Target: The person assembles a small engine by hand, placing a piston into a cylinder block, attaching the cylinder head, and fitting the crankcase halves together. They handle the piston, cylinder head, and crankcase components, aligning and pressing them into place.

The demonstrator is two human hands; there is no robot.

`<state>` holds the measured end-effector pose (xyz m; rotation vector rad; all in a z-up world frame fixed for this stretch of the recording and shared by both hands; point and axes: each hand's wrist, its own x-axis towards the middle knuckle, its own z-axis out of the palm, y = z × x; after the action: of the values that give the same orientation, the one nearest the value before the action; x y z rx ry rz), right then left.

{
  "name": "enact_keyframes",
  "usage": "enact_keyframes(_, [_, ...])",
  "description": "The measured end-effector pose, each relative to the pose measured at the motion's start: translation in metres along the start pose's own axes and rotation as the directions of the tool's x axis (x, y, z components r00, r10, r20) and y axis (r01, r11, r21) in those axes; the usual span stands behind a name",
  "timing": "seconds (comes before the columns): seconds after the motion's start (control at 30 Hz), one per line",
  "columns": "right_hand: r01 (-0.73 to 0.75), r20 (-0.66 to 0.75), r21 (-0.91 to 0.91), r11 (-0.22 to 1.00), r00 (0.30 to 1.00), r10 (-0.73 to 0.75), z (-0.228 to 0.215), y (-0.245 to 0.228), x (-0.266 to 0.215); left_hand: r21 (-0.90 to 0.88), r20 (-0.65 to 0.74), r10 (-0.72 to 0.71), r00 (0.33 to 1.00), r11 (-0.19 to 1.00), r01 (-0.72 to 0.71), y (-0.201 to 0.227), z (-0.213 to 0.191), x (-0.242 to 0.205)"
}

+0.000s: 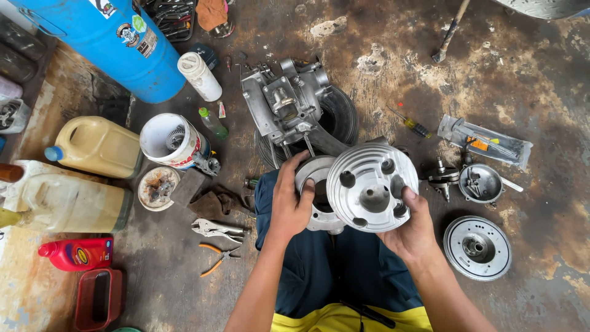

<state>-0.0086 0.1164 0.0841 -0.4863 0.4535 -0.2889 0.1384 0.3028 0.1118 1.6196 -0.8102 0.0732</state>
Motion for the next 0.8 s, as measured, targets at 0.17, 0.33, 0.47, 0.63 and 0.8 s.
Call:
enact_keyframes(0.17, [0.006, -0.015, -0.016, 1.0, 1.0, -0.006, -0.005, 0.015, -0.011, 0.079, -0.035, 0.04, 0.999, 0.996, -0.037, -0.009, 0.005, -0.002])
enact_keyframes(0.33, [0.134, 0.119, -0.008, 0.991, 0.984, -0.132, -0.026, 0.027, -0.013, 0.137, -0.058, 0.082, 0.995, 0.988, -0.074, -0.001, -0.001, -0.007])
enact_keyframes(0.47, [0.42, 0.266, -0.177, 0.89, 0.891, -0.368, -0.012, 0.024, -0.017, 0.302, -0.083, 0.125, 0.989, 0.949, -0.094, 0.018, -0.007, -0.014])
enact_keyframes(0.63, [0.505, 0.354, -0.138, 0.852, 0.829, -0.434, 0.003, 0.025, -0.019, 0.132, -0.142, 0.059, 0.988, 0.99, -0.041, 0.056, 0.008, -0.034])
enact_keyframes(0.8, [0.354, 0.561, -0.342, 0.87, 0.82, -0.114, -0.002, 0.008, -0.014, -0.433, 0.013, -0.369, 0.929, 0.836, 0.338, 0.062, 0.018, -0.043])
